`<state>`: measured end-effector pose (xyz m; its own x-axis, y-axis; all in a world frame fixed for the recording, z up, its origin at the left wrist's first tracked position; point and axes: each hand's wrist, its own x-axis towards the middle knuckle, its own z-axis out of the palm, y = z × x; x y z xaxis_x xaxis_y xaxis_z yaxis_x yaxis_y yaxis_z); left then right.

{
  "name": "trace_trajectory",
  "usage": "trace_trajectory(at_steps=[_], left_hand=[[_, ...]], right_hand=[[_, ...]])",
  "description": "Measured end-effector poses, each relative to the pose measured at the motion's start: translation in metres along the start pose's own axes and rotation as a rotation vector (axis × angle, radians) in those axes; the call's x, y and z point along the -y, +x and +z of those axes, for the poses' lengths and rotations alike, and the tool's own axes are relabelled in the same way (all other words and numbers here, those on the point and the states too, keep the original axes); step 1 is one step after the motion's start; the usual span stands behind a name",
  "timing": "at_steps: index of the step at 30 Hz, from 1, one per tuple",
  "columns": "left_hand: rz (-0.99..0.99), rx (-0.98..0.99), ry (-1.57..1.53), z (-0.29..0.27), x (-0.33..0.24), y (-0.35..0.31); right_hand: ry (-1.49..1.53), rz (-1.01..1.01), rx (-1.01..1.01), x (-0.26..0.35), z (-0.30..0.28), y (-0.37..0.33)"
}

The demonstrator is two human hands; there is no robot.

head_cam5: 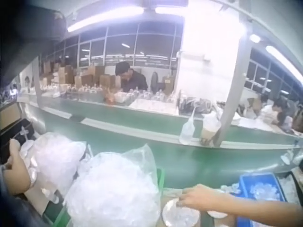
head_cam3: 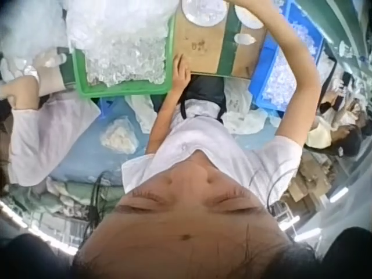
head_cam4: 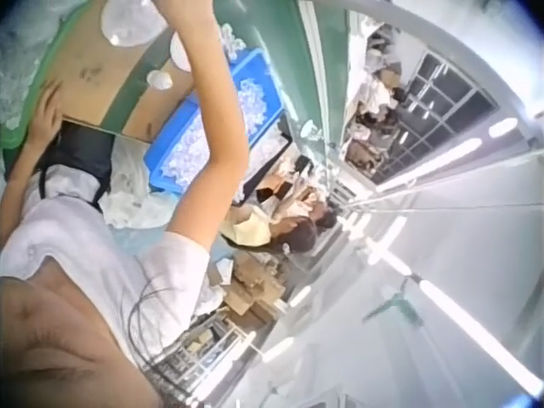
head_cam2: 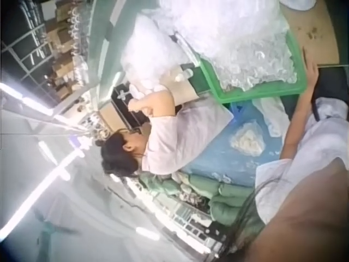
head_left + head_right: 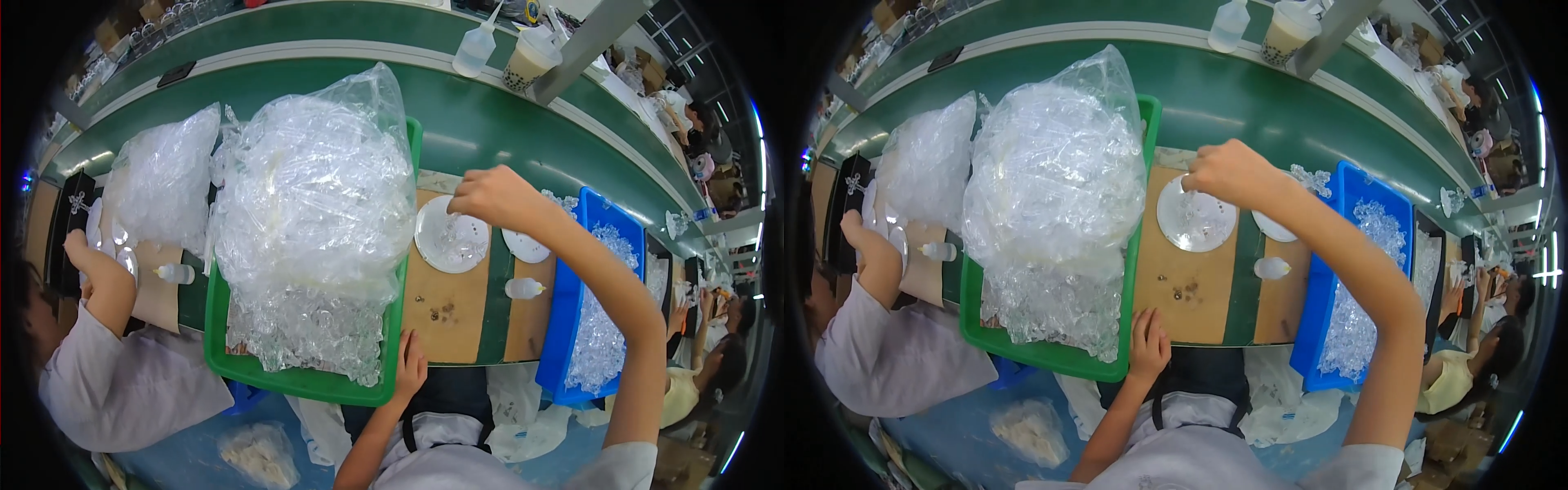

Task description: Applying adhesive to clear decorative crystal pieces and mounting them onto base plates on a factory assembly line.

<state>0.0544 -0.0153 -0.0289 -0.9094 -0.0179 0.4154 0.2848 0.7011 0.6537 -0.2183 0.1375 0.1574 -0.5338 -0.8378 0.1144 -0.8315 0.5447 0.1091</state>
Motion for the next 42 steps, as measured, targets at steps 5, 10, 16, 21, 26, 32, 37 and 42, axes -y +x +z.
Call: trace_trajectory(at_steps=[5,10,16,21,26,32,37,42], left_hand=[[0.02,-0.034,0.002,0.004,0.001,-0.001],[0.04,-0.04,0.021,0.009,-0.003,0.002],[0.02,-0.033,0.095,0.0,0.0,-0.003],[-0.11,0.122,-0.001,-0.028,-0.028,0.015],[-0.237,0.348,-0.574,-0.131,-0.07,0.025],[-0.134,-0.076,0.425,-0.176,0.004,0.091],[-0.312,-0.026,0.288,-0.158,0.028,0.087],[-0.393,-0.264,-0.136,-0.164,0.013,0.085]], right_hand=[[-0.105,0.044,0.362,-0.07,0.01,0.033],[-0.145,0.453,-0.057,-0.158,0.016,0.014],[0.149,0.623,0.412,-0.108,-0.041,-0.073],[0.088,0.635,0.415,-0.076,-0.024,-0.11],[0.126,0.374,0.26,-0.043,-0.022,-0.068],[0.314,0.283,0.178,0.029,-0.059,-0.032],[0.409,0.257,0.014,0.081,-0.077,-0.051],[0.572,0.426,-0.286,0.133,-0.085,-0.081]])
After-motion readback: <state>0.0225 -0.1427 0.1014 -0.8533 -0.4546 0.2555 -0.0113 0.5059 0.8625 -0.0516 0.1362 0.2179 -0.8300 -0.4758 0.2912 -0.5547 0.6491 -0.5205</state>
